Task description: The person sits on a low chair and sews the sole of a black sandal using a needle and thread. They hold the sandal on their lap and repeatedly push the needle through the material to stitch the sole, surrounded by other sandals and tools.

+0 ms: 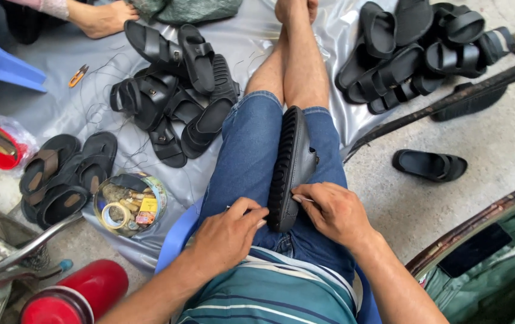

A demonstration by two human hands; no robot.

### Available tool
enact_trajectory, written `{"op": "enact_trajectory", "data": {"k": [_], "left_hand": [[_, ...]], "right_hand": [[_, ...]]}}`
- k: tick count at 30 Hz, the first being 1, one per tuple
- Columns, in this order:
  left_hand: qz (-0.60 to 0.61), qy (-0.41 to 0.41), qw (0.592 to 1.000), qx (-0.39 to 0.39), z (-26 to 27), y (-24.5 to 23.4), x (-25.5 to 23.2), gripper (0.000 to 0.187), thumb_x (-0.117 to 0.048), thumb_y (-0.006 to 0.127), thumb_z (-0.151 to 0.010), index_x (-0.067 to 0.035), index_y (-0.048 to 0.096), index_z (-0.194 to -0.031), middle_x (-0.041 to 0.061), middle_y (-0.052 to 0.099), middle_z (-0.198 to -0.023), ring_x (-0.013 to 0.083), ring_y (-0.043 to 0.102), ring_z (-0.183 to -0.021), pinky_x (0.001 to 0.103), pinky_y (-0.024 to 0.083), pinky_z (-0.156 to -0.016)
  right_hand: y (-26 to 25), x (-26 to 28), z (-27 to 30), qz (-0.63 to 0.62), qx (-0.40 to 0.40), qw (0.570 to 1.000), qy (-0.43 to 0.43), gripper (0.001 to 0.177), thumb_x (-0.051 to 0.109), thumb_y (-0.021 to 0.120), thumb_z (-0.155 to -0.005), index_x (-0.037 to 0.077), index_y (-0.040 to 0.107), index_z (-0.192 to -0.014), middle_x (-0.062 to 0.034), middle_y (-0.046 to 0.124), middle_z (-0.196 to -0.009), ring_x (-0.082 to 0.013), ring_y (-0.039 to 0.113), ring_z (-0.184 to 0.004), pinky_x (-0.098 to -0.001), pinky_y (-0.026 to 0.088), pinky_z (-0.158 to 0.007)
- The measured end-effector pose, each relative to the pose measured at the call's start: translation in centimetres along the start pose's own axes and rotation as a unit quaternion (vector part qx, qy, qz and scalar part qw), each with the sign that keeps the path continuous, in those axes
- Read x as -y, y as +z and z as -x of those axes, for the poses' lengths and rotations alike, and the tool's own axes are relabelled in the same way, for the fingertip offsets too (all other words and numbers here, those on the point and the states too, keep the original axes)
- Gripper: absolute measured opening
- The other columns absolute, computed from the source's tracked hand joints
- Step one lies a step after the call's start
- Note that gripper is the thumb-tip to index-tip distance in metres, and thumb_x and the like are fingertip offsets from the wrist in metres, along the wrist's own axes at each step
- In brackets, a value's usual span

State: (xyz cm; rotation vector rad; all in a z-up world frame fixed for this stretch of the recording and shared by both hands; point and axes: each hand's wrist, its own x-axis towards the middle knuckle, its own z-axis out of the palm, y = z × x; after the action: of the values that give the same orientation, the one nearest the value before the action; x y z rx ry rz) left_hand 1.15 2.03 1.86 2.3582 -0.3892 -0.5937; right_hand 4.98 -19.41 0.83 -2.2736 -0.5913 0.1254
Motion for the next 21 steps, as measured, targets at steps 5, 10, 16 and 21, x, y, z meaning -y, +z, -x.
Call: {"op": "enact_trajectory", "data": {"k": [5, 10, 16, 21], "left_hand": [[0.352, 0.078, 0.913, 0.193, 0.0, -6.2, -1.1, 0.018, -0.017, 0.055, -0.083, -0.007, 0.07, -0.084, 0.012, 0.05, -0.132, 0.0187, 0.046, -0.121, 0.029, 0.036, -0.091], [0.571, -0.06, 0.814, 0.087, -0.1, -3.5, -0.9, 0.018, -0.008, 0.062, -0.076, -0.001, 0.066, -0.092, 0.014, 0.058, -0.122, 0.0206, 0.056, -0.095, 0.029, 0.046, -0.081], [0.178, -0.053, 0.983, -0.005, -1.3, -1.0, -0.6, 0.044, -0.03, 0.069, -0.069, -0.006, 0.064, -0.106, 0.001, 0.062, -0.076, 0.0138, 0.052, -0.05, 0.025, 0.043, -0.046], [0.31, -0.052, 0.947, 0.07, -1.6, -0.9, 1.3, 0.024, -0.012, 0.06, -0.082, -0.003, 0.067, -0.103, 0.015, 0.071, -0.081, 0.0201, 0.066, -0.068, 0.03, 0.05, -0.054]], "right_hand": [[0.7, -0.8, 0.4, -0.046, -0.026, 0.998, 0.018, 0.012, 0.007, 0.065, -0.073, 0.006, 0.064, -0.085, -0.0021, 0.067, -0.077, -0.0143, 0.059, -0.058, -0.0246, 0.047, -0.054], [1.0, -0.8, 0.3, -0.068, -0.023, 0.997, 0.014, 0.011, 0.007, 0.065, -0.074, 0.006, 0.064, -0.085, -0.0025, 0.066, -0.076, -0.0157, 0.058, -0.056, -0.0254, 0.046, -0.053], [1.6, -1.1, 0.3, -0.073, -0.037, 0.997, 0.017, 0.011, 0.007, 0.068, -0.073, 0.005, 0.064, -0.083, -0.0014, 0.059, -0.063, -0.0125, 0.049, -0.047, -0.0242, 0.039, -0.045], [2.9, -2.2, 0.6, -0.116, -0.088, 0.988, -0.058, 0.006, 0.009, 0.067, -0.076, 0.006, 0.066, -0.081, -0.0053, 0.062, -0.058, -0.0233, 0.057, -0.045, -0.0313, 0.047, -0.042]]}}
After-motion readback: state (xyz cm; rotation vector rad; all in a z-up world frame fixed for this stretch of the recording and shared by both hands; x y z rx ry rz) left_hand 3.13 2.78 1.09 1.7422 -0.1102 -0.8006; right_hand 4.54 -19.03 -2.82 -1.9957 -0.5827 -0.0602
